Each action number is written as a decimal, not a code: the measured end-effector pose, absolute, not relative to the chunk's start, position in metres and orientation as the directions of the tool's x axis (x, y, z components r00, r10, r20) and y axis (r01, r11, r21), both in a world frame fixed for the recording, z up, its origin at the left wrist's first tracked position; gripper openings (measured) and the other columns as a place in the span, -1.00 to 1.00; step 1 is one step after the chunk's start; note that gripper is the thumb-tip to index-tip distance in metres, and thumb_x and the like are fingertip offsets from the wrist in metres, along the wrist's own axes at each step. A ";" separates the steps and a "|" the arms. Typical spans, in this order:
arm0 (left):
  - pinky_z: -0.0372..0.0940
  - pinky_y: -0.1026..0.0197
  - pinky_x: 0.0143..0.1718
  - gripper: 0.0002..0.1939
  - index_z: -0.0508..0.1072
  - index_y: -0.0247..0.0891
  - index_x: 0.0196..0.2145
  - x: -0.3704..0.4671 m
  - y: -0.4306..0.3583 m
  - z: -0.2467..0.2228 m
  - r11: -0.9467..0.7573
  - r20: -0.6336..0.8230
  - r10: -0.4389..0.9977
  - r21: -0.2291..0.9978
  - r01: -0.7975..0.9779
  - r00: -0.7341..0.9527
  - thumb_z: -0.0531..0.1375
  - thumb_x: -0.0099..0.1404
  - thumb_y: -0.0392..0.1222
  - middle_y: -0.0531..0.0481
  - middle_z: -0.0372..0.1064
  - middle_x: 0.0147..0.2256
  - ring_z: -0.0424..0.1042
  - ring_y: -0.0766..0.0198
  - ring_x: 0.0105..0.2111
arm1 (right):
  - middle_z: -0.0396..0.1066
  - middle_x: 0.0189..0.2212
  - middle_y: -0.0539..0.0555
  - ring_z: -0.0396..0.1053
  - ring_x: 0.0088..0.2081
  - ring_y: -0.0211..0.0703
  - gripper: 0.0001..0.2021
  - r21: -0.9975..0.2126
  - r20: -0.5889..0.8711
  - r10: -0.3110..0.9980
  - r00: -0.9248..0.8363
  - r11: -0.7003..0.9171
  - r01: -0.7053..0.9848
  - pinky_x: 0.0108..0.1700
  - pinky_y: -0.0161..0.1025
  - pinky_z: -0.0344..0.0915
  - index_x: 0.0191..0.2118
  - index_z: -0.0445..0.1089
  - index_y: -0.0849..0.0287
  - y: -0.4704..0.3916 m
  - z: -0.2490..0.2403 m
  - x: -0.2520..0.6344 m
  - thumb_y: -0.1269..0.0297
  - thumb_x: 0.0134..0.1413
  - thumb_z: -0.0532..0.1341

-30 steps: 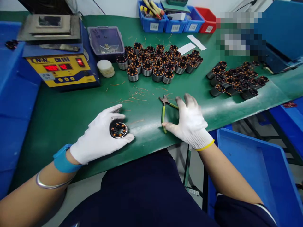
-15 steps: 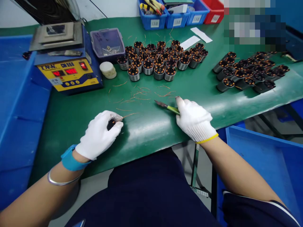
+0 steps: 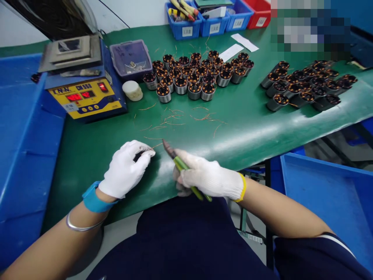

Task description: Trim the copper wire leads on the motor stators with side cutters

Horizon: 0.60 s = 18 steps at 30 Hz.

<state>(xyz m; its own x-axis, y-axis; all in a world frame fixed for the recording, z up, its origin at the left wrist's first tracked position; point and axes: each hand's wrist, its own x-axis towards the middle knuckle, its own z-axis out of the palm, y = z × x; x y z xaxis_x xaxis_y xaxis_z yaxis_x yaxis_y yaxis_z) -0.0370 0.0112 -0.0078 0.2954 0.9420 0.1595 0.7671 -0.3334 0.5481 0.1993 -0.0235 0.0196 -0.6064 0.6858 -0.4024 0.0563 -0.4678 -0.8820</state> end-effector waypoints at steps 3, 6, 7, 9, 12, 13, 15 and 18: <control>0.22 0.06 -0.21 -0.81 0.47 -0.22 -0.35 -0.037 0.012 -0.009 -0.365 0.178 0.931 0.501 0.785 0.320 0.09 0.34 -0.17 -0.04 0.45 -0.35 0.36 0.09 -0.28 | 0.30 -0.25 0.02 0.41 -0.32 -0.21 -0.31 -0.799 -0.485 0.575 -0.659 -0.598 0.067 -0.33 -0.20 0.48 0.27 0.14 0.09 -0.023 0.020 0.190 0.28 -0.03 0.27; 0.22 0.04 -0.20 -0.78 0.48 -0.23 -0.33 -0.037 0.012 -0.010 -0.383 0.182 0.924 0.466 0.798 0.337 0.07 0.36 -0.15 -0.06 0.45 -0.34 0.36 0.07 -0.28 | 0.33 -0.25 0.04 0.42 -0.28 -0.17 -0.44 -0.801 -0.524 0.568 -0.634 -0.582 0.140 -0.32 -0.20 0.50 0.17 0.23 0.11 -0.018 0.021 0.185 0.28 -0.01 0.27; 0.22 0.03 -0.20 -0.77 0.49 -0.24 -0.32 -0.038 0.012 -0.010 -0.384 0.177 0.923 0.460 0.800 0.341 0.07 0.37 -0.15 -0.06 0.45 -0.34 0.36 0.07 -0.28 | 0.34 -0.25 0.05 0.42 -0.27 -0.16 -0.48 -0.795 -0.545 0.562 -0.622 -0.581 0.172 -0.31 -0.19 0.50 0.13 0.24 0.12 -0.016 0.022 0.183 0.29 0.00 0.27; 0.23 0.03 -0.19 -0.77 0.49 -0.24 -0.31 -0.038 0.012 -0.010 -0.384 0.167 0.923 0.456 0.803 0.347 0.06 0.37 -0.15 -0.06 0.46 -0.33 0.36 0.06 -0.27 | 0.34 -0.26 0.04 0.44 -0.27 -0.15 -0.56 -0.783 -0.582 0.554 -0.595 -0.579 0.227 -0.33 -0.19 0.51 0.06 0.26 0.14 -0.013 0.023 0.178 0.34 0.00 0.24; 0.24 0.02 -0.19 -0.76 0.49 -0.23 -0.31 -0.037 0.013 -0.010 -0.386 0.165 0.922 0.454 0.803 0.350 0.06 0.37 -0.14 -0.07 0.46 -0.34 0.37 0.06 -0.27 | 0.32 -0.34 -0.02 0.42 -0.40 -0.23 -0.69 -0.792 -0.591 0.571 -0.570 -0.543 0.277 -0.39 -0.22 0.50 -0.06 0.25 0.14 -0.009 0.023 0.172 0.37 0.02 0.20; 0.25 0.02 -0.19 -0.76 0.49 -0.23 -0.32 -0.037 0.013 -0.010 -0.388 0.164 0.921 0.453 0.803 0.353 0.06 0.37 -0.14 -0.08 0.45 -0.34 0.37 0.05 -0.27 | 0.30 -0.37 -0.05 0.39 -0.45 -0.27 -0.71 -0.801 -0.583 0.579 -0.570 -0.528 0.282 -0.41 -0.22 0.50 -0.08 0.24 0.14 -0.007 0.022 0.170 0.37 0.04 0.19; 0.26 0.01 -0.19 -0.76 0.48 -0.22 -0.35 -0.036 0.012 -0.008 -0.386 0.159 0.922 0.458 0.801 0.353 0.06 0.36 -0.14 -0.08 0.45 -0.35 0.37 0.05 -0.28 | 0.27 -0.41 -0.08 0.35 -0.52 -0.30 -0.73 -0.817 -0.567 0.588 -0.577 -0.489 0.305 -0.44 -0.23 0.48 -0.07 0.23 0.13 -0.005 0.022 0.169 0.35 0.07 0.15; 0.30 0.01 -0.15 -0.79 0.45 -0.22 -0.35 -0.037 0.010 -0.005 -0.315 0.149 0.948 0.577 0.753 0.282 0.10 0.34 -0.10 -0.07 0.46 -0.34 0.41 0.08 -0.25 | 0.37 -0.33 0.01 0.43 -0.42 -0.17 -0.62 -0.823 -0.528 0.674 -0.517 -0.255 0.508 -0.39 -0.18 0.46 0.09 0.24 0.09 -0.003 0.025 0.173 0.27 0.13 0.12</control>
<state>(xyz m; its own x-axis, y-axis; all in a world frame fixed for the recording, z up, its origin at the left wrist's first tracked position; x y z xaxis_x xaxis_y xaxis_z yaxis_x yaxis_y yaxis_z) -0.0366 0.0098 -0.0053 0.2821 0.9478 0.1485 0.7534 -0.3147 0.5774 0.1728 -0.0033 0.0251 -0.5167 0.6742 -0.5277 0.5078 -0.2549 -0.8229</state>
